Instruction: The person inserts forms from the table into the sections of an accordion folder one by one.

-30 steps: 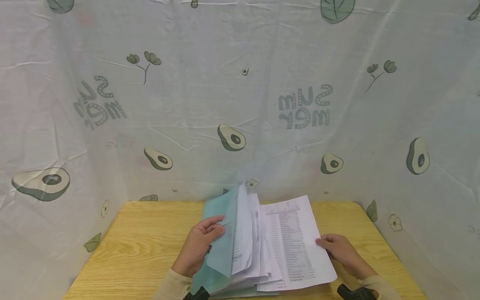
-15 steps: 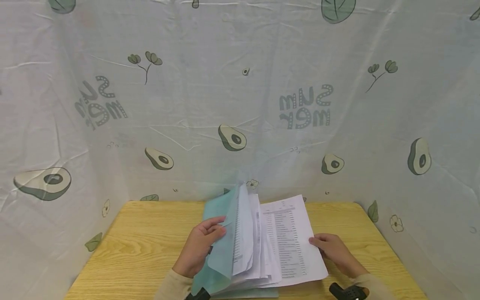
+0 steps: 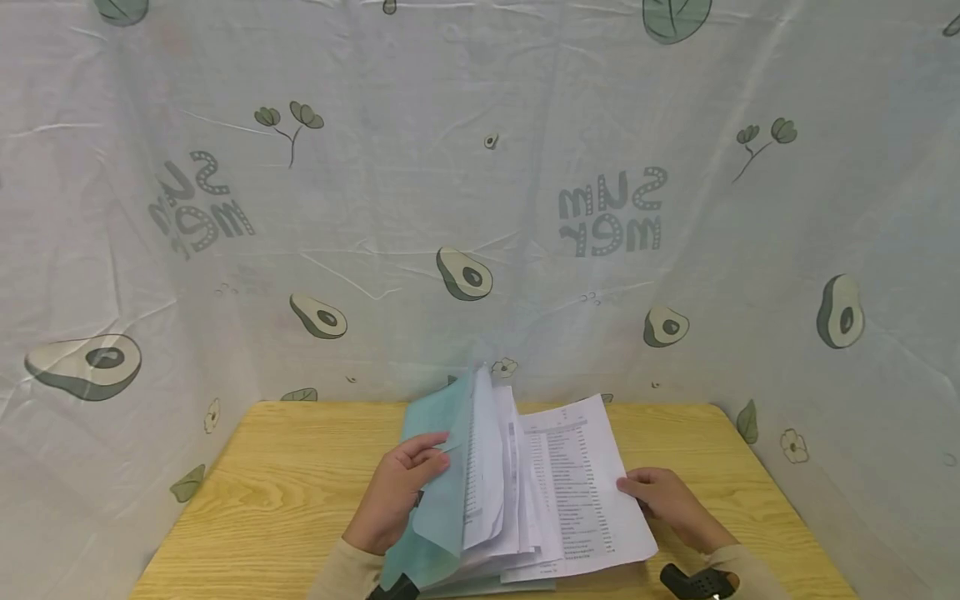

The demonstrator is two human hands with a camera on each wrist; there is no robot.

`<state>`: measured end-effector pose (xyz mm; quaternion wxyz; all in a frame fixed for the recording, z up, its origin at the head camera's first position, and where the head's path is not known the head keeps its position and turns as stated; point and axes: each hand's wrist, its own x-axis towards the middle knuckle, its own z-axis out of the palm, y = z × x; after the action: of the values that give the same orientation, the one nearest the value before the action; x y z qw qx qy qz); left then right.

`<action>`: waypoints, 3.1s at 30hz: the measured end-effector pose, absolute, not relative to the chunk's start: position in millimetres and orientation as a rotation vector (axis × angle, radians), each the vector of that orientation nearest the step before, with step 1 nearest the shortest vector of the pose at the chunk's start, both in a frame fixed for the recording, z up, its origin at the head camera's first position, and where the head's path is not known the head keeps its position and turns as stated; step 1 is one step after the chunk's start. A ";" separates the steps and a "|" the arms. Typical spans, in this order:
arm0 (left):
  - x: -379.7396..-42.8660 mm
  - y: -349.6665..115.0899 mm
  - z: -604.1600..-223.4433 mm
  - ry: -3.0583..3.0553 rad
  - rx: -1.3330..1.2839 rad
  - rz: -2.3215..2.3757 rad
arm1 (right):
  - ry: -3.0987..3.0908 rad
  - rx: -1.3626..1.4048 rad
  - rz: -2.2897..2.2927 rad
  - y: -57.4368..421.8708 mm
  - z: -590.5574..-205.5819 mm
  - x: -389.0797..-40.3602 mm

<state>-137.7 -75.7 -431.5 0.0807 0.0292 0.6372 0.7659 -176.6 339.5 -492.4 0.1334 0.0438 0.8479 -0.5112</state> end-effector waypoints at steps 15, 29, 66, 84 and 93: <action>-136.9 -71.9 -431.6 1.873 0.085 2.268 | 2.484 0.167 -1.484 327.9 -493.6 -180.0; -134.9 -64.8 -427.7 1.880 0.121 2.263 | 2.542 0.081 -1.433 304.9 -499.7 -181.2; -132.6 -65.5 -424.6 1.856 0.164 2.267 | 2.331 -0.047 -1.592 280.5 -511.3 -178.2; -132.6 -61.7 -425.4 1.857 0.154 2.272 | 2.317 -0.145 -1.597 262.7 -512.6 -183.1; -132.9 -61.6 -427.5 1.877 0.152 2.268 | 2.343 -0.161 -1.543 258.6 -513.1 -185.1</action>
<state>-132.9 -61.6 -427.5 0.0968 0.0515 0.6338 0.7657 -185.1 258.6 -513.1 0.1651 -0.0564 0.8222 -0.5418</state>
